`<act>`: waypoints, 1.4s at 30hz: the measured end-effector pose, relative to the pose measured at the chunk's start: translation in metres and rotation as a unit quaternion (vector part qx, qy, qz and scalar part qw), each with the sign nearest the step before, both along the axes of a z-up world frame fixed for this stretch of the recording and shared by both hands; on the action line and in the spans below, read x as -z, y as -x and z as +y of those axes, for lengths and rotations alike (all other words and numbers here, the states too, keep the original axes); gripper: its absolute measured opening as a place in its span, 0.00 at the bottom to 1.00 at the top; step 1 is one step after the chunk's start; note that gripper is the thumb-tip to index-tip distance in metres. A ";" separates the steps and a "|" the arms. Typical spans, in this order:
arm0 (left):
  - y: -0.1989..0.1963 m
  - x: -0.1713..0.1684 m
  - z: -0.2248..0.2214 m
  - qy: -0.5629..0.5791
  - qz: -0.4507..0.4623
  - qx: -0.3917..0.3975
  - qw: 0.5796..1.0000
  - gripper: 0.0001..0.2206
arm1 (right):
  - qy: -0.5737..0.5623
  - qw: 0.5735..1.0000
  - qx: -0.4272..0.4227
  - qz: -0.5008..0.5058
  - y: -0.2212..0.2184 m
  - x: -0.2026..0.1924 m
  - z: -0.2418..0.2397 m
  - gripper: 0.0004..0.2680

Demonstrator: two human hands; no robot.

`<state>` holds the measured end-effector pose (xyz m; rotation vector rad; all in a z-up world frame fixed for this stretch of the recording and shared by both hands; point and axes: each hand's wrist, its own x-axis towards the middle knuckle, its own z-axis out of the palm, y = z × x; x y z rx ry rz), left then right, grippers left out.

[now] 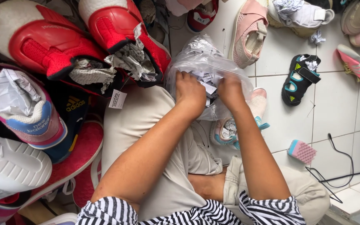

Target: Sorting through a large pile of various shoes on the floor to find matching pairs and attaching identification tags to them.

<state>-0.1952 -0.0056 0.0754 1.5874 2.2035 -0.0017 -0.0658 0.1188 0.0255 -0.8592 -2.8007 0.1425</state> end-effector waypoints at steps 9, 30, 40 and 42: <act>0.008 -0.037 -0.010 0.083 0.000 0.036 0.996 0.16 | 0.226 0.913 0.185 -0.287 0.023 0.000 -0.007 0.28; 0.008 -0.029 -0.006 -0.007 -0.025 -0.013 1.000 0.10 | 0.277 0.911 0.229 -0.203 0.026 -0.016 -0.015 0.19; 0.004 -0.016 -0.003 -0.021 -0.019 -0.012 1.000 0.09 | 0.394 0.817 0.418 -0.056 0.009 -0.004 -0.004 0.24; 0.008 -0.021 -0.004 -0.018 -0.022 -0.019 0.999 0.09 | 0.394 0.843 0.344 -0.123 0.030 -0.062 -0.032 0.24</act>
